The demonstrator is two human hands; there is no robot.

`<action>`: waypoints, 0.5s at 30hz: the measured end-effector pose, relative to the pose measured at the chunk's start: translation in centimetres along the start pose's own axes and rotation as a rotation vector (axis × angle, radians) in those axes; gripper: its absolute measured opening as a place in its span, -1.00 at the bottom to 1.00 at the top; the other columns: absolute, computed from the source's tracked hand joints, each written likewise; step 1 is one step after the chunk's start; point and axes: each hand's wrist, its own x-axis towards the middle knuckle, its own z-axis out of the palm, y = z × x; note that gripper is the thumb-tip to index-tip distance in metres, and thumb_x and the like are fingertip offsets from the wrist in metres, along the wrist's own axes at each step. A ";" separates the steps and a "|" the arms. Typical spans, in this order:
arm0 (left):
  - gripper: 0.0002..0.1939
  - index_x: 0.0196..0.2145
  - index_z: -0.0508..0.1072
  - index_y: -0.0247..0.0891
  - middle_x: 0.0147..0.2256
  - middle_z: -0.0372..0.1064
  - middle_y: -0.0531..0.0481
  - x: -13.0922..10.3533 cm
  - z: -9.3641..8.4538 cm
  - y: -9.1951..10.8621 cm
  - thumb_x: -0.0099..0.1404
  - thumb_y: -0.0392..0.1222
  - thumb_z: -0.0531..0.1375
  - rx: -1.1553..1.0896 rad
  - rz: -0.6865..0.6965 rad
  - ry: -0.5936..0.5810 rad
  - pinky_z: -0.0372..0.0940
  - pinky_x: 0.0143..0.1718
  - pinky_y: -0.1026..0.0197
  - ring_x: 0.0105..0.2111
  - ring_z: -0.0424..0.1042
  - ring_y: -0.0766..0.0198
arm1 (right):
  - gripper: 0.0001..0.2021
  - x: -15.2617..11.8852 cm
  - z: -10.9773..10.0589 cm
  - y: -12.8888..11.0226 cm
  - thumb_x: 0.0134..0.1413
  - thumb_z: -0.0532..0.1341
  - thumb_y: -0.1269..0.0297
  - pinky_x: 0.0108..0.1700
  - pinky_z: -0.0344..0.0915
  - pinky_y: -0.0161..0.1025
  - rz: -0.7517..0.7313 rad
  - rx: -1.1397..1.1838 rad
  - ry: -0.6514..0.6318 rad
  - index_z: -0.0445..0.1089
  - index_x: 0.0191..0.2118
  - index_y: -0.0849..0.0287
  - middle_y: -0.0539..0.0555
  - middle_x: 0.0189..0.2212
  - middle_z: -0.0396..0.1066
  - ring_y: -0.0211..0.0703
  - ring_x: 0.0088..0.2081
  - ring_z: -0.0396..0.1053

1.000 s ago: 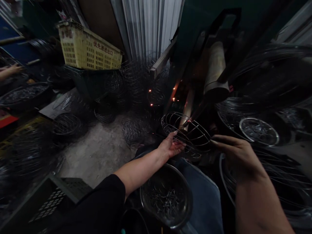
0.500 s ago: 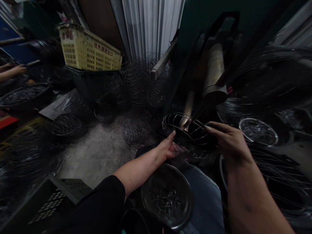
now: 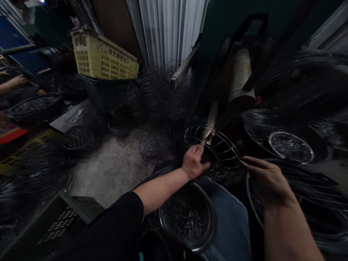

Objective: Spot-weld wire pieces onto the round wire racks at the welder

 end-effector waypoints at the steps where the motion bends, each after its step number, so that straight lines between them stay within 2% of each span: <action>1: -0.23 0.30 0.27 -0.24 0.22 0.29 -0.24 0.0 -0.1 0.0 0.13 -0.23 0.32 -0.009 -0.003 -0.005 0.03 0.36 -0.02 0.28 0.20 -0.05 | -0.53 0.0 0.2 0.0 -0.71 0.63 0.20 -0.48 0.49 -0.29 -0.015 -0.001 0.004 0.61 -0.44 0.09 0.02 -0.52 0.56 -0.13 -0.55 0.49; 5: -0.24 0.29 0.28 -0.26 0.24 0.26 -0.25 -0.5 -0.7 0.0 0.13 -0.21 0.31 -0.030 -0.013 -0.023 -0.03 0.39 -0.03 0.30 0.16 -0.04 | -0.53 0.2 0.2 0.5 -0.73 0.63 0.16 -0.49 0.48 -0.25 -0.079 -0.017 0.007 0.59 -0.47 0.13 0.04 -0.54 0.55 -0.10 -0.54 0.49; 9: -0.26 0.28 0.29 -0.26 0.26 0.25 -0.25 -0.9 -1.1 0.1 0.16 -0.12 0.31 -0.051 -0.007 -0.022 -0.05 0.40 -0.01 0.30 0.17 0.00 | -0.52 0.1 0.1 0.7 -0.75 0.63 0.14 -0.47 0.48 -0.21 -0.090 -0.035 -0.028 0.60 -0.47 0.12 0.06 -0.52 0.56 -0.07 -0.53 0.50; 13: -0.24 0.30 0.25 -0.28 0.29 0.20 -0.25 -0.5 -1.3 0.0 0.17 -0.12 0.31 -0.085 -0.056 -0.008 -0.11 0.42 -0.01 0.34 0.10 0.04 | -0.51 0.4 1.2 0.4 -0.80 0.64 0.10 -0.46 0.47 -0.25 -0.166 -0.021 0.006 0.60 -0.50 0.10 0.03 -0.53 0.56 -0.13 -0.53 0.49; 15: -0.20 0.31 0.23 -0.31 0.31 0.18 -0.25 0.0 -1.3 0.0 0.16 -0.12 0.32 -0.111 -0.076 0.016 -0.13 0.42 0.00 0.36 0.06 0.04 | -0.50 0.9 2.0 0.2 -0.77 0.64 0.06 -0.47 0.46 -0.27 -0.210 -0.026 0.026 0.60 -0.49 0.09 0.02 -0.52 0.56 -0.15 -0.53 0.48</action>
